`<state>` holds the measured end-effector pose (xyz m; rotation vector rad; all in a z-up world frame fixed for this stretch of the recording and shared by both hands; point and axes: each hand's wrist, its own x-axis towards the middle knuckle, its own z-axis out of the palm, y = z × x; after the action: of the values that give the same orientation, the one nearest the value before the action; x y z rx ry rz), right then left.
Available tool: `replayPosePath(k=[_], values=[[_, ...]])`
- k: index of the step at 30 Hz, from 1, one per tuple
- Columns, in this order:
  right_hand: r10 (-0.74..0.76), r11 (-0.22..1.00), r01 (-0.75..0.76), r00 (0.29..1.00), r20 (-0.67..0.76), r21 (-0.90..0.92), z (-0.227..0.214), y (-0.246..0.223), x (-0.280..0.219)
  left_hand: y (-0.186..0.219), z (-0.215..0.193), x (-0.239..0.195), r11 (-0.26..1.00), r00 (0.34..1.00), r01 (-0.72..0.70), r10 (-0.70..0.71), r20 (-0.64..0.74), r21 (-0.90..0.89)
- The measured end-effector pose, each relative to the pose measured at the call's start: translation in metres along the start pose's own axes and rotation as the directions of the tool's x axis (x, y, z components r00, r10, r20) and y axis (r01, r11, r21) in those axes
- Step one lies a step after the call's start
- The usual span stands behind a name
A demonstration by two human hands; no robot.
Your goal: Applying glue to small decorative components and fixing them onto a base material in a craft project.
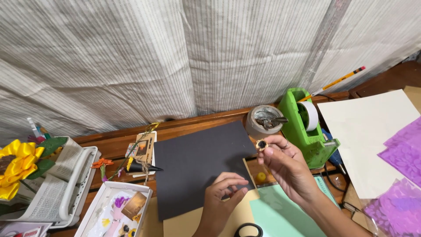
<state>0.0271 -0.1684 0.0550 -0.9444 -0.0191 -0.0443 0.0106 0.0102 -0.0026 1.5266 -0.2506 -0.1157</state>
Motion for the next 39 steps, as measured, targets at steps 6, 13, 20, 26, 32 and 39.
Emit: replayPosePath(k=[6,13,20,26,32,39], values=[[-0.084,0.96,0.027,0.977,0.196,0.278,0.012,-0.006,0.012,0.0,0.001,0.001,1.0,1.0,0.02,-0.02,-0.018,-0.002],[-0.137,0.957,0.063,0.959,0.249,0.284,0.028,-0.003,0.015,-0.004,0.002,0.0,0.994,0.995,-0.098,0.098,0.003,0.038],[-0.126,0.943,0.042,0.963,0.239,0.329,0.025,-0.001,0.015,0.05,-0.002,0.004,0.929,0.933,-0.356,0.359,-0.011,0.096],[-0.079,0.923,-0.006,0.976,0.202,0.385,0.026,0.0,0.008,0.122,0.012,0.015,0.826,0.824,-0.519,0.552,-0.129,0.22],[-0.04,0.937,-0.018,0.987,0.157,0.349,0.032,0.001,-0.002,0.132,0.027,0.023,0.789,0.79,-0.576,0.605,-0.102,0.214],[-0.055,0.969,-0.007,0.968,0.243,0.248,0.041,-0.005,-0.009,0.123,0.018,0.025,0.789,0.772,-0.612,0.611,-0.177,0.051]])
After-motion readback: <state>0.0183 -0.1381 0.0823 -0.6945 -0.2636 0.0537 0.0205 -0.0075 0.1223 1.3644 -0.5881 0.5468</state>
